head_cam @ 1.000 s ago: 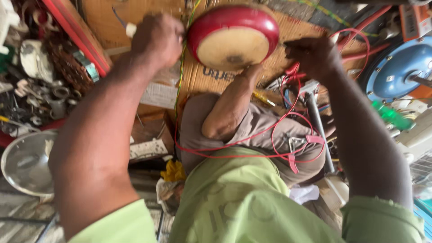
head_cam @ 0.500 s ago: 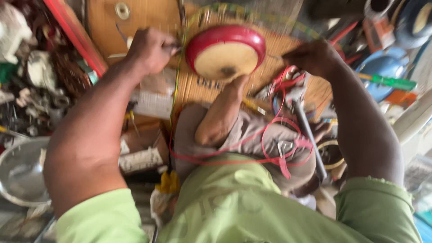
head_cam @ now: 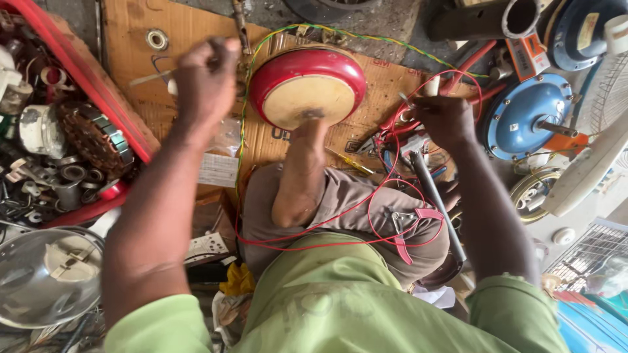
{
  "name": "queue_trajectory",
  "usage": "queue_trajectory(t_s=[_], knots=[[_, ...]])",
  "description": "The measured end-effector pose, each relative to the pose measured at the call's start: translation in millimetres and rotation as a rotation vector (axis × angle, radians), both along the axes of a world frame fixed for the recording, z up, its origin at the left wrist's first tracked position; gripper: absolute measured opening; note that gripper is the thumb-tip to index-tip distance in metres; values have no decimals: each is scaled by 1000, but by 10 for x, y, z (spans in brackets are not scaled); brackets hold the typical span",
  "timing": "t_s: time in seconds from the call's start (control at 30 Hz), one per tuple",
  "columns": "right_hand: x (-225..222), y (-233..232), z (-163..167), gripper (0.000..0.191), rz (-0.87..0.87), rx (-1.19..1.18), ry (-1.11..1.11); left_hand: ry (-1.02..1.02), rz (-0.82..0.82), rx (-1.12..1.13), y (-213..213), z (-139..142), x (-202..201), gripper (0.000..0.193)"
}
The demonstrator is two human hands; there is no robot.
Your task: The person disassembles and strikes a ceiling fan motor housing with a hammer and screwdriver, then threads a wire through the center shaft.
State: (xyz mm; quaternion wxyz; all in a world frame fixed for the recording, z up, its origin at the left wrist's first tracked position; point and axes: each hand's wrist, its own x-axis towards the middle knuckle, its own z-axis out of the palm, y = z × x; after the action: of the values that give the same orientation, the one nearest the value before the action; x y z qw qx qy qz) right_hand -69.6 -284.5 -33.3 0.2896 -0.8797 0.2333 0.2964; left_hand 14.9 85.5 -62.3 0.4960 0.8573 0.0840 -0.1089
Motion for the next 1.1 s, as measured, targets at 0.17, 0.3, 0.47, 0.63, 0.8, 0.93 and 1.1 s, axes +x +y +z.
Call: queue_trajectory(t_s=[0.17,0.3,0.47,0.63,0.8,0.93,1.1], knots=[[353,694,193,69,-24,571,-482,325,58,-171,-627,142,38,46],[231,1032,100,87,-172,584,-268,395,-63,-323,-588,326,-89,42],[-403,963,-101,78,-200,1067,-521,607,-429,20,-431,328,-296,60],[-747,763,-136,67,-182,975,-461,794,-569,390,-897,-44,-261,102],[-1071,34,-59,16,-822,754,-383,937,-708,445,-1097,-218,-367,104],[-1356,-405,-336,30,-293,23,-209,915,-699,448,-1120,-196,-462,99],[-1477,-252,-513,50,-43,-110,-177,928,-639,490,-1136,-179,-513,106]])
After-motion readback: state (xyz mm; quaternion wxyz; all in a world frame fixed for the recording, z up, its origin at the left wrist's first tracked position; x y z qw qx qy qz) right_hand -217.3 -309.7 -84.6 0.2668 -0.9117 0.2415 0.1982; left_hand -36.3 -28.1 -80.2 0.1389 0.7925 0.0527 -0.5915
